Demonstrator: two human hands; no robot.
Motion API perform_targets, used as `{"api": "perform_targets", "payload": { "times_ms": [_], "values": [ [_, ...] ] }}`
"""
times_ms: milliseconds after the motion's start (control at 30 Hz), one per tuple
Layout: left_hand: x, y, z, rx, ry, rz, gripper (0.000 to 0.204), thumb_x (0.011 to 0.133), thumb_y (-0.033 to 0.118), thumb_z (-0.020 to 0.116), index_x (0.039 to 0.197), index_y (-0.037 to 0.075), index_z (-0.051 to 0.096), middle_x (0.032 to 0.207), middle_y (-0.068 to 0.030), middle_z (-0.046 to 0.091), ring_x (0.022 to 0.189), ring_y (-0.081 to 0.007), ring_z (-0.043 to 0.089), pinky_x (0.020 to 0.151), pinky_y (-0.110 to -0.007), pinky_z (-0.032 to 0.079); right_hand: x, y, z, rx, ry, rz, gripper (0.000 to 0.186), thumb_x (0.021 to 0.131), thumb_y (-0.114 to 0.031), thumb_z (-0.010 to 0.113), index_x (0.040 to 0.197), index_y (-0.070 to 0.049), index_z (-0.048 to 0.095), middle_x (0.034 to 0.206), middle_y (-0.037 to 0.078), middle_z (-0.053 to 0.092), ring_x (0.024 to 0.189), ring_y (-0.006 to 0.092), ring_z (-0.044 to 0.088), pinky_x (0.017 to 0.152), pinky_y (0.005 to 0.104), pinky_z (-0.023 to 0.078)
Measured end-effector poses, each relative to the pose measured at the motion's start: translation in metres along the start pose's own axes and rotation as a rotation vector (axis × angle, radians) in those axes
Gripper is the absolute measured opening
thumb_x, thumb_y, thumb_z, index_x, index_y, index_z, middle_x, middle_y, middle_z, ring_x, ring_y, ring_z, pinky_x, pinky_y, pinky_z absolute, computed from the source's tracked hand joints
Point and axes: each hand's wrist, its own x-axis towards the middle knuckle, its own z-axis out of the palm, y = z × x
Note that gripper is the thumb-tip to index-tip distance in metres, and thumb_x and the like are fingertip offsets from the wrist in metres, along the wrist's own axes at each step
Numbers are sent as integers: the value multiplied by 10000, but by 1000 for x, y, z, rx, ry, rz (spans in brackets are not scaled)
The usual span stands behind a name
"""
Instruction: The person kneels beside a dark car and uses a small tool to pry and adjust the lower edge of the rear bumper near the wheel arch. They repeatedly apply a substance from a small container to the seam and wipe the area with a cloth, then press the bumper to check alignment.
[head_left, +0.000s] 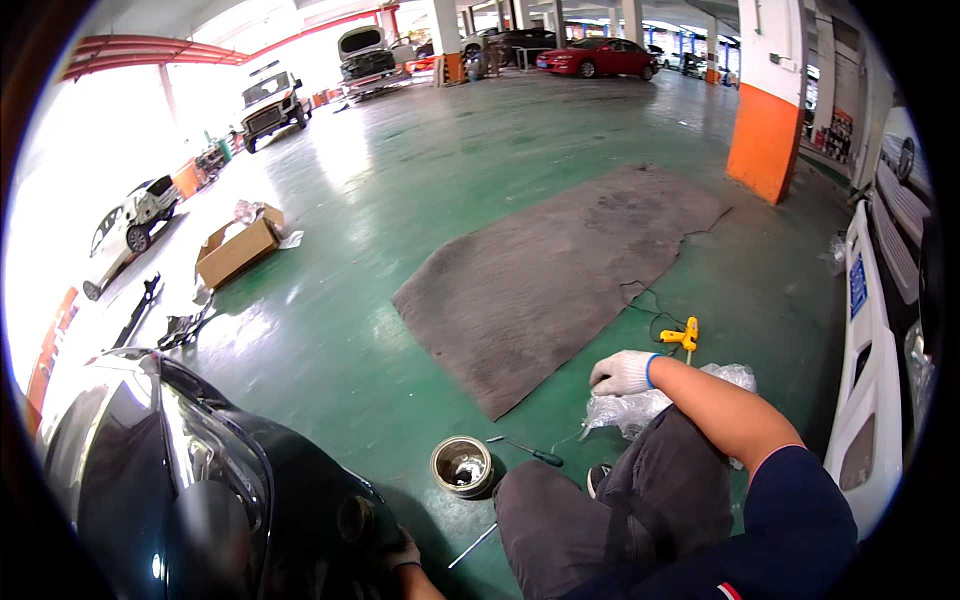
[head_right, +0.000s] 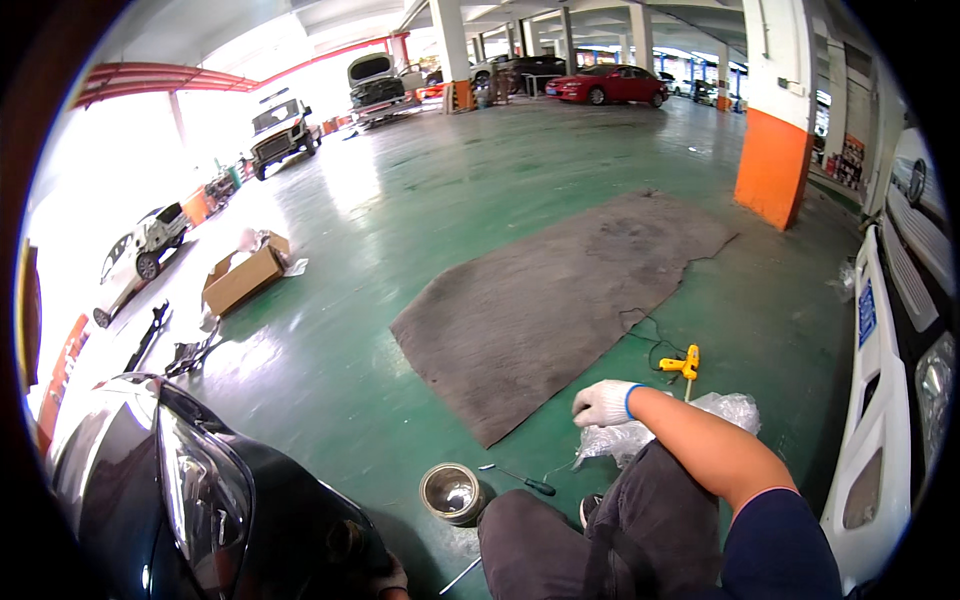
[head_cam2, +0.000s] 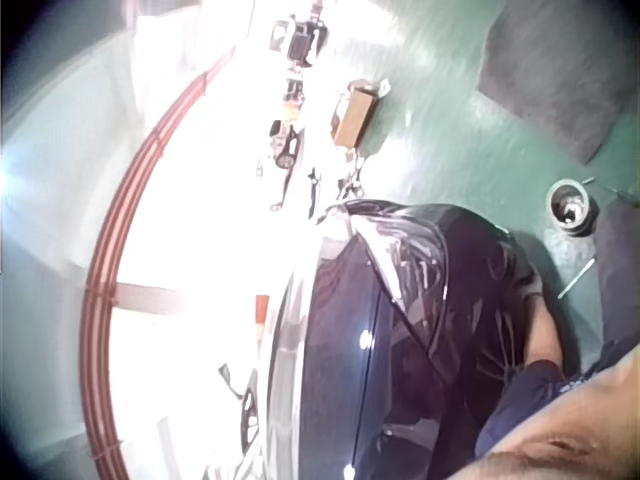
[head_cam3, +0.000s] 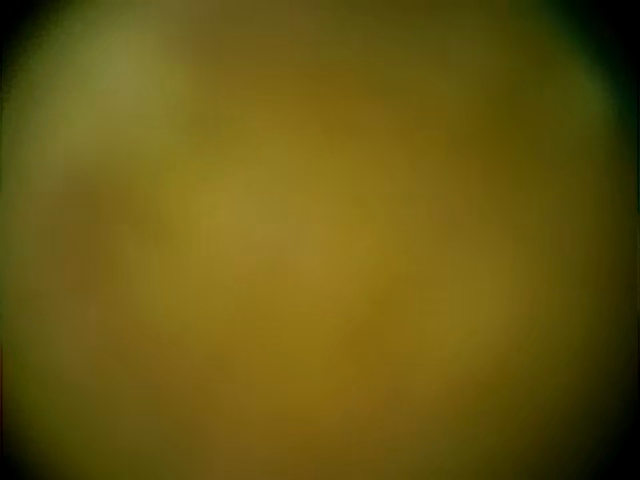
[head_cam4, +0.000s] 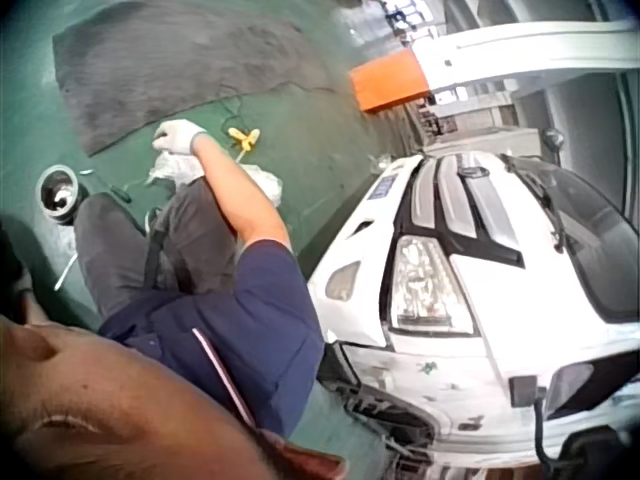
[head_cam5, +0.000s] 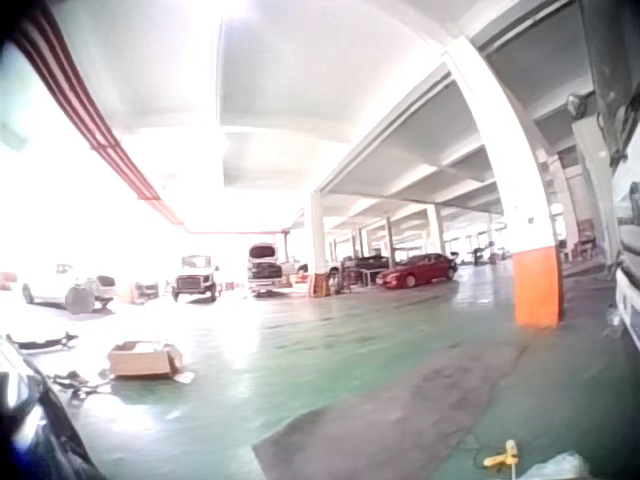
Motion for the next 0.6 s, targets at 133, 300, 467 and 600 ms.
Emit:
{"api": "perform_targets", "payload": {
  "times_ms": [133,300,467,600],
  "values": [
    [-1,-1,7,-47,-24,4,505,981,331,626,1361,-2,598,1350,-156,645,1209,-301,619,1047,-431,488,-4,-25,0,0,-28,-76,467,878,-385,623,1191,-56,729,1013,150,766,863,257,745,832,387,570],
    [-7,7,22,-67,-38,13,497,981,314,628,1359,-7,597,1345,-152,647,1207,-294,619,1049,-427,488,12,-13,27,-74,-37,-123,451,878,-391,642,1189,-79,740,1097,145,761,1023,296,725,913,393,553],
    [-13,26,30,-62,-18,40,489,980,297,629,1356,-12,595,1340,-148,649,1205,-286,619,1052,-422,487,38,-17,43,-56,-96,-266,397,854,-350,666,1117,-67,757,1048,165,758,952,302,729,861,424,556],
    [-21,42,34,-67,4,70,482,979,284,630,1354,-16,594,1336,-145,650,1203,-280,618,1053,-419,487,74,-21,41,-43,-162,-240,372,840,-316,659,1095,-66,764,851,127,757,730,232,741,739,396,576]
  ]
}}
